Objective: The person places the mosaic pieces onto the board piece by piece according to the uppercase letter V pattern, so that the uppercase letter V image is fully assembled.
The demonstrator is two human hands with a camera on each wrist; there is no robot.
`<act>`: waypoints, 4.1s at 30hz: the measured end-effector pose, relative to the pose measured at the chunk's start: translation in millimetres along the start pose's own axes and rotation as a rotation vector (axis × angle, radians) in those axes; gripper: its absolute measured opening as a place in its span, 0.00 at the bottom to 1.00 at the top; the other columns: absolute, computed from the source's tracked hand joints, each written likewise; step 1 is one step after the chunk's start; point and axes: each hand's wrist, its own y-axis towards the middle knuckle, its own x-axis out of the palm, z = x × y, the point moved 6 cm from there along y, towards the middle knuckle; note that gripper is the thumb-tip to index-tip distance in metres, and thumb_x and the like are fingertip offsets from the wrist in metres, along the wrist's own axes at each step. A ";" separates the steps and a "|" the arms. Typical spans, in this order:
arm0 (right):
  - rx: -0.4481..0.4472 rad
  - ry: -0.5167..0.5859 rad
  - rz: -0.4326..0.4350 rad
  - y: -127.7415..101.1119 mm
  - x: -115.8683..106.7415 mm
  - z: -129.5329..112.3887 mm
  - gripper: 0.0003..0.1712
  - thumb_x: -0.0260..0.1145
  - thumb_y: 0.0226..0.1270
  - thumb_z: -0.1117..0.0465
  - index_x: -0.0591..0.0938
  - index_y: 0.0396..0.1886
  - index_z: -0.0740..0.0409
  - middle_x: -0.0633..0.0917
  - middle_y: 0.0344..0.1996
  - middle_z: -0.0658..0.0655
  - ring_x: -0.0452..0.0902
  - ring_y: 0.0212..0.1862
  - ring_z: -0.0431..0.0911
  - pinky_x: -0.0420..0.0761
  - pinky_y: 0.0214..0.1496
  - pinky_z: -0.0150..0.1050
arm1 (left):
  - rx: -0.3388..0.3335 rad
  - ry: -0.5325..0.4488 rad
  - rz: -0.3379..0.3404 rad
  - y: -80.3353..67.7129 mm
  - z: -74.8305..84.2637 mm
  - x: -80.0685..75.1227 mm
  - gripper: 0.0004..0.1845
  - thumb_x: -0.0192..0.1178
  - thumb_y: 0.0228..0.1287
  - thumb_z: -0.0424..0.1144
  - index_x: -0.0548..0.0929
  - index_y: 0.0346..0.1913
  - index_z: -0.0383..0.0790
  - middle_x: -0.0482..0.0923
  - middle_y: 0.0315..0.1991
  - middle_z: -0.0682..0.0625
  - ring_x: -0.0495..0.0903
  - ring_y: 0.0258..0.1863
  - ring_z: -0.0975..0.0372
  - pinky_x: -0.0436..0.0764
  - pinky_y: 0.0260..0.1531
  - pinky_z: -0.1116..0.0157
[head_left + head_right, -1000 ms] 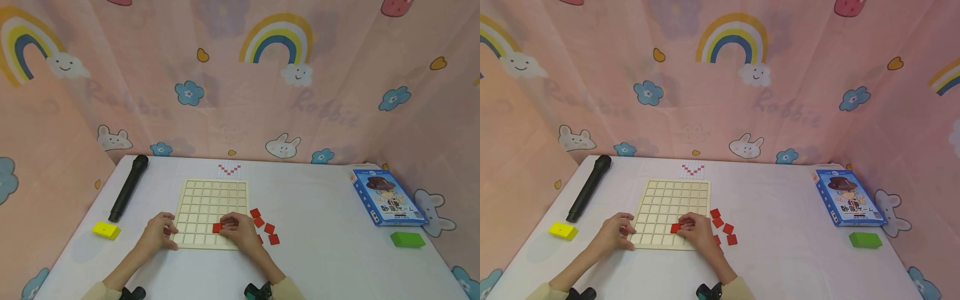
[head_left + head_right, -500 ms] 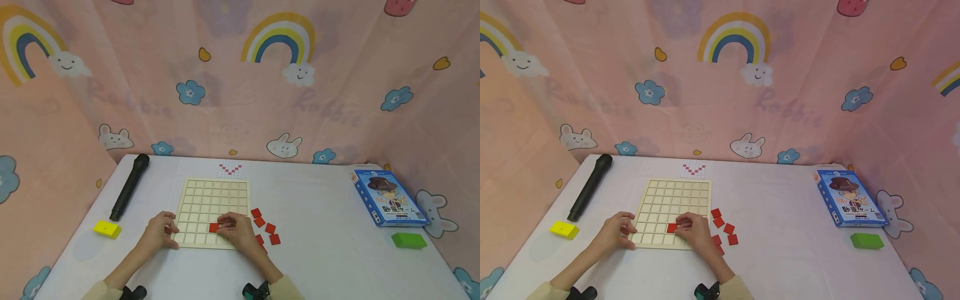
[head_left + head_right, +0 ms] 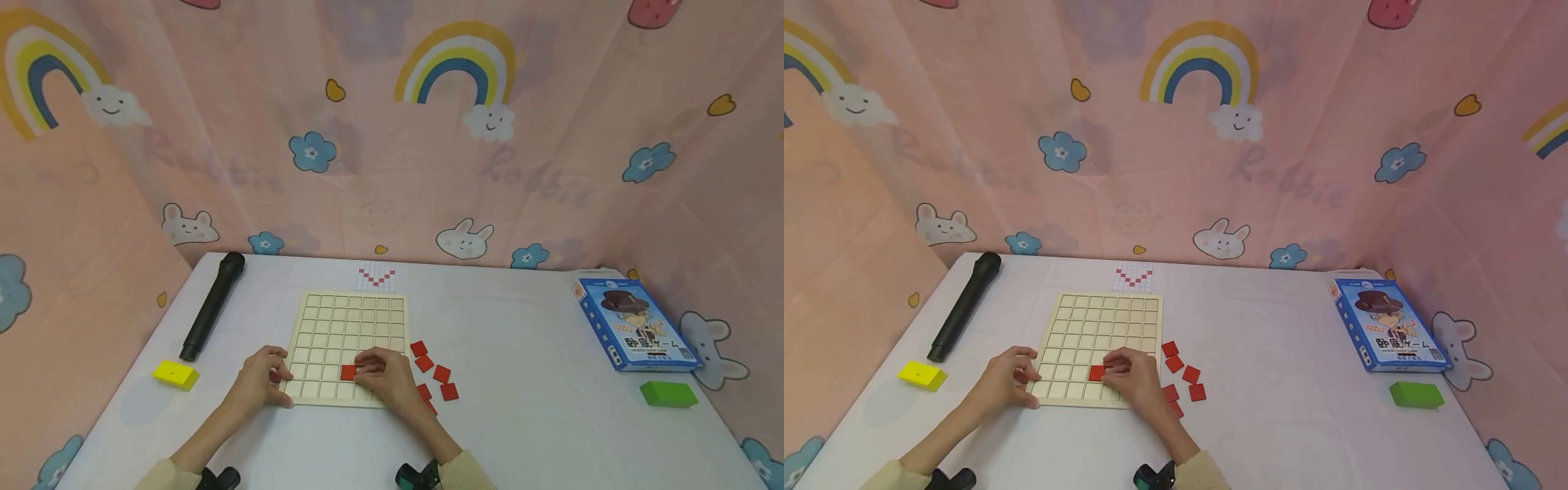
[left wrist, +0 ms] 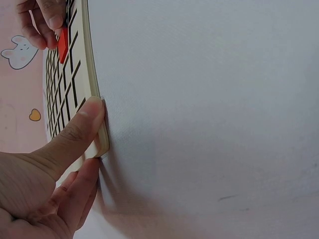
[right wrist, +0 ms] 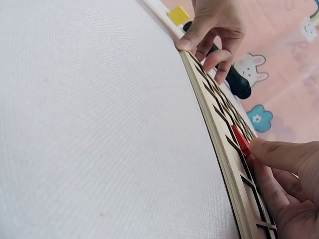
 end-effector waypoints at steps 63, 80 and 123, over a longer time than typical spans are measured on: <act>0.115 -0.104 0.089 -6.5 -142.3 33.3 0.18 0.69 0.59 0.68 0.81 0.51 0.60 0.83 0.47 0.60 0.81 0.47 0.50 0.80 0.49 0.37 | 0.001 -0.022 -0.012 -0.6 0.3 0.7 0.21 0.78 0.19 0.20 0.80 0.23 0.35 0.75 0.50 0.40 0.75 0.33 0.58 0.78 0.32 0.65; 0.009 -0.044 -0.209 -32.3 -158.3 51.1 0.20 0.69 0.60 0.65 0.79 0.51 0.68 0.83 0.46 0.66 0.82 0.45 0.51 0.80 0.45 0.31 | 0.025 -0.032 -0.012 0.5 3.6 -1.6 0.21 0.78 0.19 0.20 0.80 0.23 0.34 0.75 0.50 0.39 0.75 0.32 0.58 0.78 0.31 0.67; -0.050 -0.216 -0.161 -63.4 -146.1 55.1 0.16 0.74 0.53 0.61 0.83 0.42 0.58 0.85 0.35 0.51 0.76 0.32 0.40 0.80 0.36 0.31 | 0.009 -0.010 -0.020 -0.2 0.9 0.3 0.22 0.78 0.18 0.21 0.80 0.23 0.34 0.75 0.50 0.40 0.75 0.33 0.58 0.79 0.32 0.64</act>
